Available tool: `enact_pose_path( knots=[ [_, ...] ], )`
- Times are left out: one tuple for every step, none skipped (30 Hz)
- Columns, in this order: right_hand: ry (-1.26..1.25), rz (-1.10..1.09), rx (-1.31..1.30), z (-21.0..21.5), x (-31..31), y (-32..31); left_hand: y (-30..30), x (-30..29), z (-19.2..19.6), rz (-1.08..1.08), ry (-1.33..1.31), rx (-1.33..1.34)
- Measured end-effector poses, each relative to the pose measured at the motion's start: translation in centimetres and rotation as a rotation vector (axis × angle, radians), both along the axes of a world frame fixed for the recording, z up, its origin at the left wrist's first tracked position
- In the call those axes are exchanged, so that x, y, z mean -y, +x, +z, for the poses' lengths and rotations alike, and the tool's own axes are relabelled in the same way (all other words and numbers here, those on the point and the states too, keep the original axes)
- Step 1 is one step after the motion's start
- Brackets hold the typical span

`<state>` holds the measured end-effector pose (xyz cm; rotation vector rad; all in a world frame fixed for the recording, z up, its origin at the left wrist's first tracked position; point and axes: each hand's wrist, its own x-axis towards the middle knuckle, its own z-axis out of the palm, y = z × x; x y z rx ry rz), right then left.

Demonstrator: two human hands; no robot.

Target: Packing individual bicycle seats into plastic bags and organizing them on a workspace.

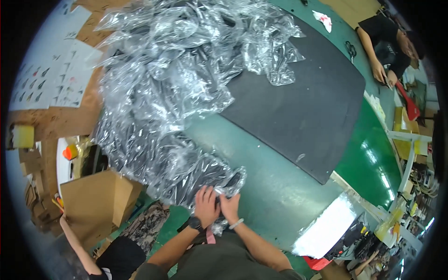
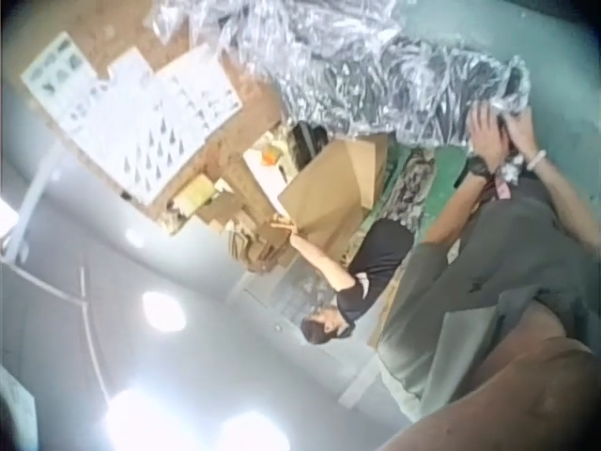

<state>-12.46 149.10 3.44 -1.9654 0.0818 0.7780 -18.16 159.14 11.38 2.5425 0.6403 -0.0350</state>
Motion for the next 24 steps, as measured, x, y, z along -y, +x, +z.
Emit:
enact_pose_path(
  knots=[
    [-0.093, 0.018, -0.020, 1.4, -0.3, 0.3, 0.1, -0.4, 0.0, -0.002, -0.008, 0.007],
    [-0.014, 0.124, 0.001, 2.1, 0.1, 1.8, 0.2, -0.6, -0.1, -0.013, -0.016, 0.011],
    [0.059, 0.226, 0.022, 3.0, 0.9, 3.6, 0.5, -0.7, 0.0, -0.029, -0.029, 0.017],
    [0.091, 0.385, -0.232, 3.6, 1.5, 6.6, 0.6, -0.9, 0.3, -0.029, -0.042, 0.008],
    [0.127, 0.550, -0.495, 4.5, 1.9, 11.0, 0.9, -1.4, 1.1, -0.030, -0.038, -0.017],
    [-0.051, 0.833, -0.409, 6.4, 0.5, 17.1, 1.2, -2.0, 2.1, 0.038, -0.077, 0.019],
    [-0.065, 0.792, -0.171, 7.2, -0.6, 22.2, 1.7, -2.5, 3.1, 0.096, -0.122, 0.059],
    [-0.190, 0.686, 0.198, 7.3, -2.2, 27.1, 2.7, -3.2, 4.0, 0.131, -0.124, 0.157],
    [-0.125, 0.420, 0.472, 7.2, -4.8, 31.8, 5.5, -4.5, 4.9, 0.116, -0.115, 0.236],
    [-0.106, 0.311, 0.657, 6.8, -7.4, 36.1, 9.3, -6.4, 5.7, 0.106, -0.104, 0.314],
    [-0.188, 0.257, 0.903, 5.4, -9.8, 40.5, 13.7, -8.5, 5.5, 0.081, -0.055, 0.373],
    [-0.356, 0.247, 0.921, 5.2, -13.2, 43.2, 18.2, -11.1, 5.1, 0.067, 0.010, 0.422],
    [-0.447, 0.242, 0.983, 3.4, -14.1, 46.6, 23.5, -13.1, 5.0, 0.096, 0.001, 0.388],
    [-0.486, 0.233, 0.880, 2.7, -16.3, 47.8, 27.8, -15.9, 4.0, 0.097, 0.053, 0.431],
    [-0.488, 0.239, 0.882, 1.9, -17.2, 48.2, 31.8, -18.0, 3.0, 0.107, 0.084, 0.482],
    [-0.516, 0.214, 0.856, 1.0, -18.3, 48.3, 34.8, -20.1, 1.8, 0.089, 0.163, 0.471],
    [-0.550, 0.189, 0.830, 0.4, -18.8, 48.5, 37.1, -21.8, 0.4, 0.047, 0.215, 0.391],
    [-0.510, 0.213, 0.865, 0.5, -19.1, 47.3, 38.1, -23.5, -1.1, 0.045, 0.285, 0.225],
    [-0.491, 0.233, 0.857, 0.9, -19.1, 45.7, 38.3, -25.1, -3.5, 0.097, 0.382, 0.064],
    [-0.499, 0.300, 0.828, 1.3, -17.6, 45.0, 38.6, -24.9, -4.3, 0.084, 0.498, 0.051],
    [-0.512, 0.358, 0.807, 1.8, -15.8, 44.5, 39.2, -24.3, -4.6, 0.067, 0.614, 0.049],
    [-0.503, 0.359, 0.807, 2.2, -13.8, 43.2, 39.4, -23.8, -4.7, 0.061, 0.608, 0.056],
    [-0.495, 0.357, 0.806, 2.4, -11.6, 41.3, 39.1, -23.5, -4.5, 0.036, 0.600, 0.020],
    [-0.492, 0.376, 0.806, 2.7, -9.4, 39.1, 38.8, -23.2, -4.3, 0.013, 0.597, -0.018]
  ],
)
